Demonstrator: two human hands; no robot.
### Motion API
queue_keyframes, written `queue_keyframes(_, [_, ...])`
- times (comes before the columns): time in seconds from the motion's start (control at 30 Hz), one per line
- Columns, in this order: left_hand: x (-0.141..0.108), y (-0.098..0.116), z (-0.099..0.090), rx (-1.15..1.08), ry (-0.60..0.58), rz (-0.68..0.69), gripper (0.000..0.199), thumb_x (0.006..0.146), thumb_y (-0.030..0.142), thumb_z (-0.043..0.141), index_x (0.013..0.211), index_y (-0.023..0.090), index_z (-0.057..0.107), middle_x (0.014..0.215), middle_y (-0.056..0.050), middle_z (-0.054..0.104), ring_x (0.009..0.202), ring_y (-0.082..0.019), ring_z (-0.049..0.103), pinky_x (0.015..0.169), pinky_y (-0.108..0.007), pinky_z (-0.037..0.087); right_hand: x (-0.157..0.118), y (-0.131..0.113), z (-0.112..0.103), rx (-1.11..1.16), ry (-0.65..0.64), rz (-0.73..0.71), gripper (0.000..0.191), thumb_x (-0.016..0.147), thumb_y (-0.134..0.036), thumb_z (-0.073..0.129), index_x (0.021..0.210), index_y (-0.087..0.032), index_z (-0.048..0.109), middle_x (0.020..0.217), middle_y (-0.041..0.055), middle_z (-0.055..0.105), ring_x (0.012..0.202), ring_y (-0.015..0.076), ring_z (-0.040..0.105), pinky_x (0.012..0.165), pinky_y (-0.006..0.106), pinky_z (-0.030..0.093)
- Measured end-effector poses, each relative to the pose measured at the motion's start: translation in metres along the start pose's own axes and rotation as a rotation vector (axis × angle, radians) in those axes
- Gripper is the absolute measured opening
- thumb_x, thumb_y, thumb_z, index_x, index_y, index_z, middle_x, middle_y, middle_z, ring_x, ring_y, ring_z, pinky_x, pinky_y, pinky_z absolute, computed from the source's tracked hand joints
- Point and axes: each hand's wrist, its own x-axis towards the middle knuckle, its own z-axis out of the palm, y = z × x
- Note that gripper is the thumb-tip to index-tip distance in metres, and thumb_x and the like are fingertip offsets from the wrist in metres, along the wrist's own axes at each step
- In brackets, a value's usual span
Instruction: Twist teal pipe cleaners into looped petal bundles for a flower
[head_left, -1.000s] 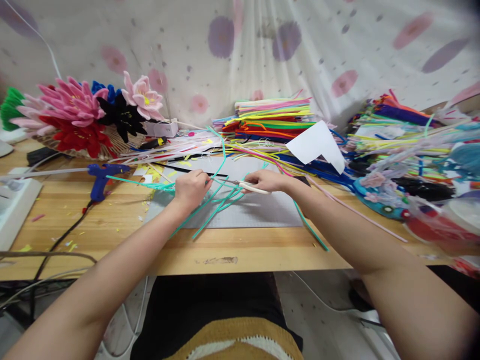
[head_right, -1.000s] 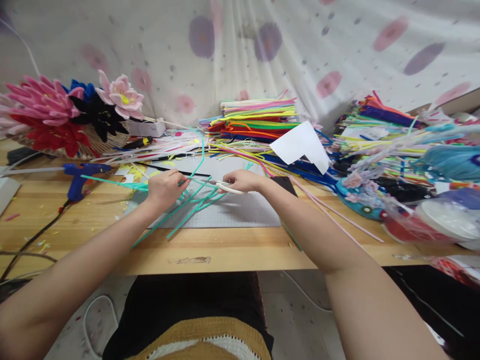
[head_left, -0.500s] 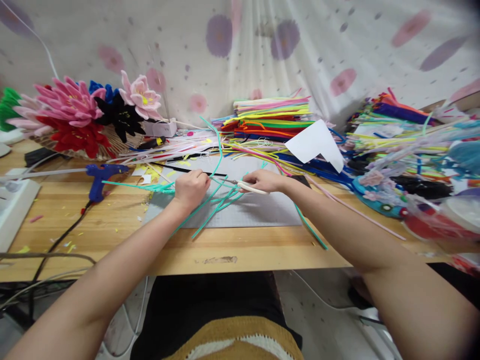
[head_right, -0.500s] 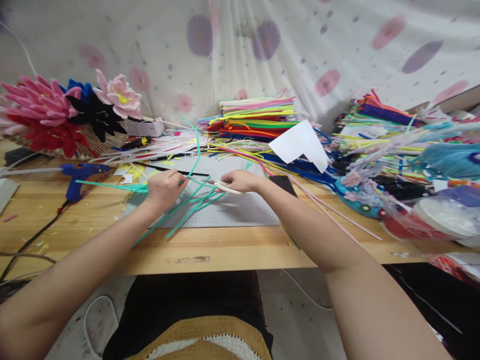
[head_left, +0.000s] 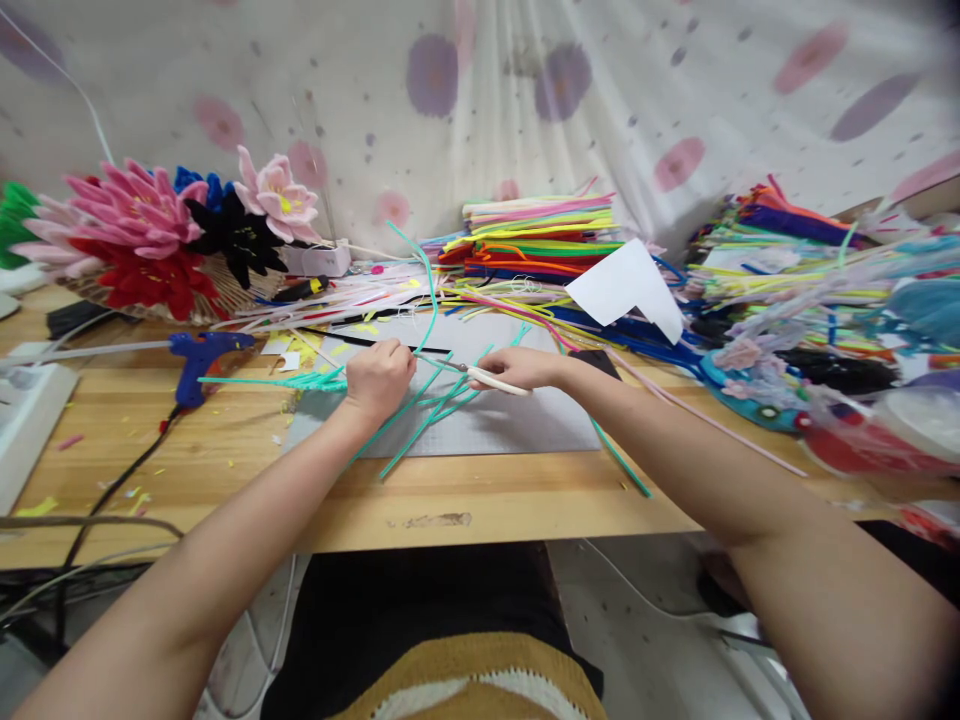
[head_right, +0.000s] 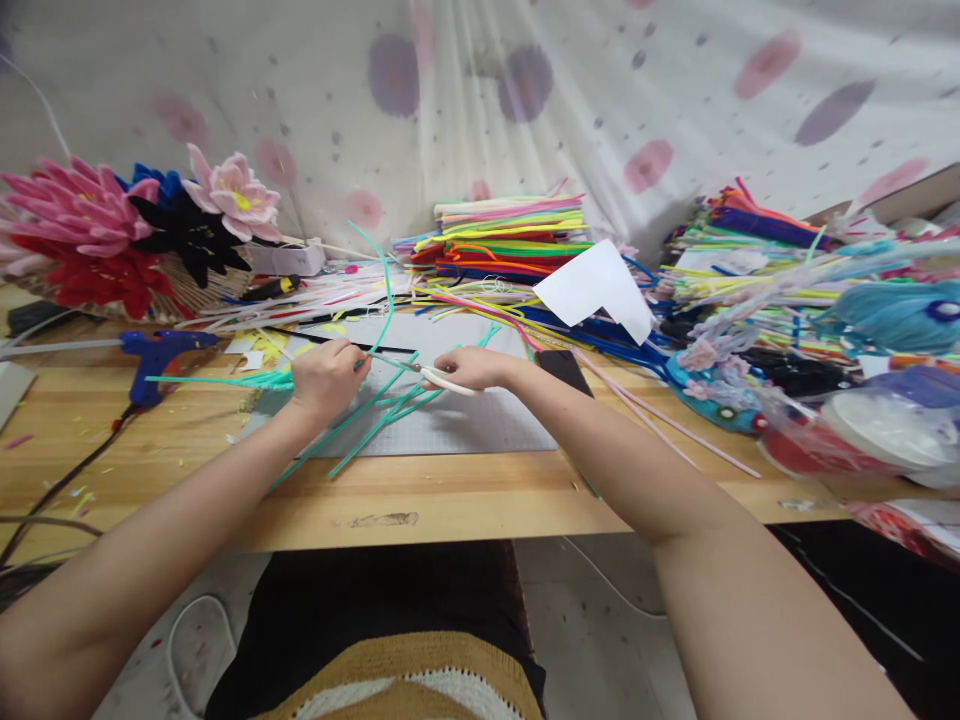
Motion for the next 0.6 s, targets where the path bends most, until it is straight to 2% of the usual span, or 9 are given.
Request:
queue_keyframes(0.4, [0.001, 0.001, 0.0013, 0.039, 0.001, 0.01, 0.023, 0.08, 0.02, 0.045, 0.066, 0.016, 0.063, 0.07, -0.009, 0.063, 0.067, -0.019, 0.058, 0.052, -0.03, 0.03, 0.0016, -0.0056, -0.0028, 0.02, -0.034, 0.002, 0.058, 0.069, -0.071, 0.042, 0.078, -0.016, 0.059, 0.065, 0.001, 0.055, 0.06, 0.011, 0.045, 0.054, 0.022, 0.029])
queue_keyframes(0.6, [0.002, 0.0019, 0.0002, -0.02, -0.025, -0.006, 0.022, 0.079, 0.016, 0.045, 0.065, 0.016, 0.062, 0.07, -0.01, 0.061, 0.067, -0.02, 0.056, 0.053, -0.031, 0.029, 0.0028, -0.0076, -0.0037, -0.007, -0.032, 0.008, 0.058, 0.068, -0.072, 0.042, 0.073, -0.016, 0.057, 0.064, 0.0002, 0.053, 0.059, 0.0107, 0.043, 0.054, 0.022, 0.028])
